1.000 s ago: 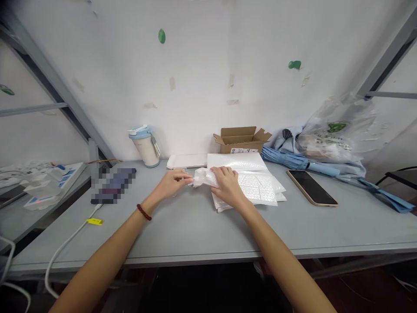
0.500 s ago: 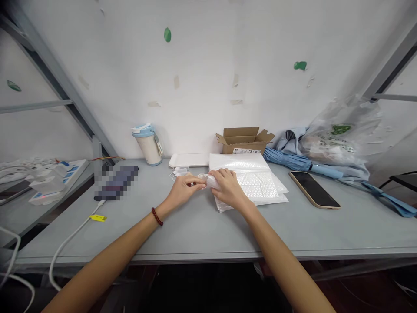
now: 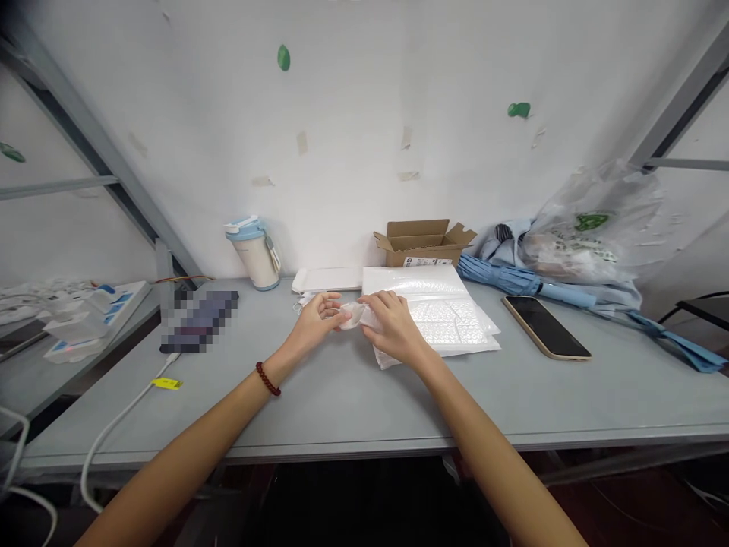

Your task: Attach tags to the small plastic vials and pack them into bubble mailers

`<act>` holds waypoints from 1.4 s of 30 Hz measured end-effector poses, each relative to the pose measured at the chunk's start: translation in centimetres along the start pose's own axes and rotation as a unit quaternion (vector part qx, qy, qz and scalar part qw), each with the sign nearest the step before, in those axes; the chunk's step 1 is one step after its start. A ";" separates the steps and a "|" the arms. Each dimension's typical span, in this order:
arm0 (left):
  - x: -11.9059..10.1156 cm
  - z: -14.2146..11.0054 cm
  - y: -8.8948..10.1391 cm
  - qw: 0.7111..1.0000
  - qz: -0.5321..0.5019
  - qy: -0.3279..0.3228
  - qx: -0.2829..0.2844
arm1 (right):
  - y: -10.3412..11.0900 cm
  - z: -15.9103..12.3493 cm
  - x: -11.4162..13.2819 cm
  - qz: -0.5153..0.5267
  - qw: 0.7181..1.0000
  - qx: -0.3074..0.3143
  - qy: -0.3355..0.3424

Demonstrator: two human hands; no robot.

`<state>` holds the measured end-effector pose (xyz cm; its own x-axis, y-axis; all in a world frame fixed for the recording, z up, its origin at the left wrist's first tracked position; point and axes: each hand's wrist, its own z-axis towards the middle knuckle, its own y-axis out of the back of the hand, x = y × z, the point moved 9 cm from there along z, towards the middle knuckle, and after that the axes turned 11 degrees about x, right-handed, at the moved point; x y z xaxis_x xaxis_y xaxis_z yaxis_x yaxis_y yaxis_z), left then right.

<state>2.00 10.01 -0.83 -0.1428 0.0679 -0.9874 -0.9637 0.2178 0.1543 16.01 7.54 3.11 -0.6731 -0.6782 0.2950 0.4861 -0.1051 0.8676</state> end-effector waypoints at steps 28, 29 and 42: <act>1.5 0.0 -0.4 0.984 -0.177 0.010 -0.012 | -1.6 -0.2 3.6 -0.156 0.985 0.011 0.075; 1.5 0.0 -0.5 0.984 -0.177 0.008 -0.005 | -1.7 -0.2 3.8 -0.166 0.983 0.016 0.076; 1.2 -0.4 -1.3 0.978 -0.202 0.029 0.039 | -1.1 -0.1 2.8 -0.240 0.970 -0.021 0.030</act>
<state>2.94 9.41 -2.25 0.2314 -0.0942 -0.9683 -0.9243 0.2893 -0.2490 13.72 5.67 2.95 -0.7946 -0.5847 -0.1636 0.1479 -0.4477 0.8819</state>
